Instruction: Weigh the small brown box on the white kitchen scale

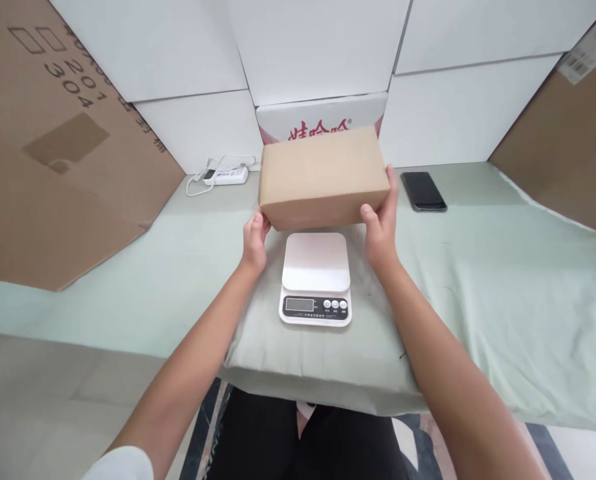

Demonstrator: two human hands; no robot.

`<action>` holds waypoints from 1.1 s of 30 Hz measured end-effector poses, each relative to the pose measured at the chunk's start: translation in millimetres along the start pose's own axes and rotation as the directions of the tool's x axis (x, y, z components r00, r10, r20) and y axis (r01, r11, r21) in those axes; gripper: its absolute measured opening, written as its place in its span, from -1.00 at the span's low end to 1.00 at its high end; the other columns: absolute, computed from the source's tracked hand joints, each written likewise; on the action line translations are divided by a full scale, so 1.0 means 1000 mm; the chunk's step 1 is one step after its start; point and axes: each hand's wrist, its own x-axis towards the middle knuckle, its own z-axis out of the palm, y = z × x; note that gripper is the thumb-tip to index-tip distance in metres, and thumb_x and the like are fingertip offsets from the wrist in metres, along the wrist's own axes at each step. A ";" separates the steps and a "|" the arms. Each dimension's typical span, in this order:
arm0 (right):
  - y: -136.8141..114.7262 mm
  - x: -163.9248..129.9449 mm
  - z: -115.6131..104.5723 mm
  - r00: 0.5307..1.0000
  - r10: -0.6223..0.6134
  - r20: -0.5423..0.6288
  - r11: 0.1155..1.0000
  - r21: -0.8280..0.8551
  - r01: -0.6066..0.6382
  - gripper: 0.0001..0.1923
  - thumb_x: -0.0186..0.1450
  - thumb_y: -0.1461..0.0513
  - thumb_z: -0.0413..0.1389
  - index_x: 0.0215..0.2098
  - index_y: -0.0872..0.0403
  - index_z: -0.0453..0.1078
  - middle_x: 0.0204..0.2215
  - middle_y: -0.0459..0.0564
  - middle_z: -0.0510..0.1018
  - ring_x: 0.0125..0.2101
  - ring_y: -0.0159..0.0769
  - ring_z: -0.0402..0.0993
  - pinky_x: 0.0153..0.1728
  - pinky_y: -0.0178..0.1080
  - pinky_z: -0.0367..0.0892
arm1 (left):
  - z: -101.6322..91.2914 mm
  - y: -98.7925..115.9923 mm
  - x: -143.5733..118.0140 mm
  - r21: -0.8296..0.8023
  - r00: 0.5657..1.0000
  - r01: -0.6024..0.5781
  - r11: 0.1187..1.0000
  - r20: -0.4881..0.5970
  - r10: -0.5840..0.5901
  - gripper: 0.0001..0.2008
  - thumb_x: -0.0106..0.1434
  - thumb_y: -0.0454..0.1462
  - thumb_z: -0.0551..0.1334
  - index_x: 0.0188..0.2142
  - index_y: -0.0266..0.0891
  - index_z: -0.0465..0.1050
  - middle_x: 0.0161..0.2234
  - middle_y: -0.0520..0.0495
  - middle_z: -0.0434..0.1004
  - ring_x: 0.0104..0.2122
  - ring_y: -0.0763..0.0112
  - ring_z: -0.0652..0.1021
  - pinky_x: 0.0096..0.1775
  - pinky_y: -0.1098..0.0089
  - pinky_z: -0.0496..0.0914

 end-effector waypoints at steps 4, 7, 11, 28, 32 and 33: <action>0.038 -0.003 0.007 0.994 0.110 0.001 0.994 -0.003 -0.110 0.20 0.16 -0.46 0.21 0.61 -0.25 0.05 0.66 -0.04 0.17 0.67 0.09 0.05 0.70 0.26 -0.01 | 0.001 -0.029 0.005 -0.012 0.999 0.051 0.999 0.017 -0.051 -0.15 0.41 0.42 0.14 0.31 -0.12 0.60 0.41 -0.23 0.60 0.57 -0.08 0.39 0.56 -0.04 0.27; 0.043 -0.007 0.007 0.992 0.127 -0.009 0.991 -0.035 -0.127 0.09 0.19 -0.39 0.24 0.57 -0.28 0.14 0.65 -0.08 0.20 0.66 0.06 0.08 0.70 0.22 0.03 | 0.000 -0.038 0.004 -0.013 0.996 0.088 0.996 0.031 -0.088 -0.18 0.43 0.40 0.14 0.33 -0.10 0.59 0.40 -0.18 0.62 0.59 -0.02 0.36 0.58 0.01 0.25; 0.037 -0.007 0.009 0.990 0.137 -0.019 0.987 -0.080 -0.138 -0.02 0.27 -0.32 0.22 0.55 -0.25 0.18 0.60 -0.05 0.29 0.65 0.09 0.10 0.68 0.26 0.07 | 0.000 -0.039 0.005 -0.032 0.992 0.126 0.991 0.030 -0.125 -0.19 0.45 0.40 0.11 0.32 -0.07 0.60 0.39 -0.13 0.64 0.56 -0.03 0.41 0.55 0.01 0.31; 0.030 -0.020 -0.009 0.975 0.186 0.125 0.957 -0.248 -0.151 -0.19 0.48 -0.11 -0.04 0.66 -0.26 0.01 0.59 0.00 0.37 0.54 0.16 0.37 0.44 0.36 0.46 | -0.006 -0.022 -0.002 0.033 0.973 0.225 0.974 0.040 -0.226 -0.17 0.48 0.37 0.08 0.42 -0.09 0.52 0.52 -0.11 0.49 0.59 -0.01 0.35 0.58 0.07 0.26; 0.026 -0.019 -0.006 0.970 0.184 0.161 0.913 -0.393 -0.108 -0.17 0.51 -0.03 -0.10 0.70 -0.32 -0.15 0.63 -0.14 0.29 0.59 0.09 0.29 0.50 0.32 0.41 | -0.005 -0.021 -0.005 0.047 0.975 0.208 0.977 0.065 -0.211 -0.16 0.47 0.38 0.09 0.41 -0.09 0.53 0.50 -0.11 0.52 0.58 -0.02 0.38 0.56 0.08 0.29; 0.026 -0.018 -0.005 0.968 0.186 0.167 0.908 -0.405 -0.105 -0.16 0.50 -0.03 -0.09 0.70 -0.33 -0.18 0.63 -0.16 0.27 0.60 0.08 0.25 0.52 0.31 0.38 | -0.004 -0.021 -0.004 0.055 0.977 0.200 0.978 0.067 -0.203 -0.16 0.46 0.39 0.09 0.41 -0.08 0.53 0.50 -0.11 0.52 0.58 -0.01 0.37 0.56 0.08 0.29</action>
